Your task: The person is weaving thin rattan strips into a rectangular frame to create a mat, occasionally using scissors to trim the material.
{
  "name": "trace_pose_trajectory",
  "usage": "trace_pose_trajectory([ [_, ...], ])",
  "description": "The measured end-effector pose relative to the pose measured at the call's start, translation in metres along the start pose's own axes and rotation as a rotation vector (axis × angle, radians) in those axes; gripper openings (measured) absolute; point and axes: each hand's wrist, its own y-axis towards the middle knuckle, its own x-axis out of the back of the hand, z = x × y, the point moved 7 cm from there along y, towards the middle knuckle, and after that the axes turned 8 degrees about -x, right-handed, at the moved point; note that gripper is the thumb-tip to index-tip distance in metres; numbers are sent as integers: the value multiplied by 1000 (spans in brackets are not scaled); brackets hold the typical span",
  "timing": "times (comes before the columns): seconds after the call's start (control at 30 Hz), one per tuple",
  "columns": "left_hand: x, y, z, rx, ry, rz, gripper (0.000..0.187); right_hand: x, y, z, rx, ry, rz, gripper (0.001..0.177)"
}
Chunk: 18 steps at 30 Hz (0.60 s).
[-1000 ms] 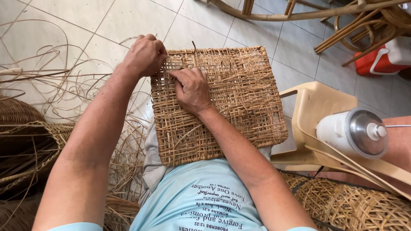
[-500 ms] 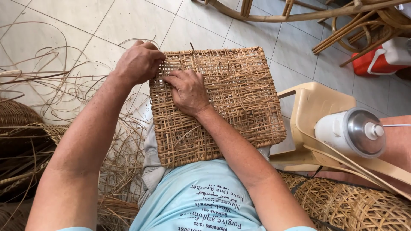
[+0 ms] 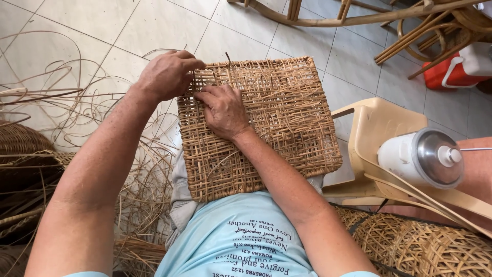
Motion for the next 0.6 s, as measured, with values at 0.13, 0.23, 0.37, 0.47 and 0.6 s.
trace_pose_trajectory([
  [0.13, 15, -5, -11, 123, -144, -53, 65, 3, 0, -3, -15, 35, -13, 35],
  [0.23, 14, -26, -15, 361, -300, -145, 80, 19, 1, -6, -3, 139, -56, 40],
  [0.37, 10, -62, -47, 491, -444, -206, 100, 79, -21, -28, -39, 348, -183, 38],
  [0.47, 7, -78, -48, 605, -536, -239, 100, 143, -55, -56, -125, 388, -226, 36],
  [0.6, 8, -82, -54, 625, -551, -339, 102, 197, -136, -147, -419, 272, -320, 35],
])
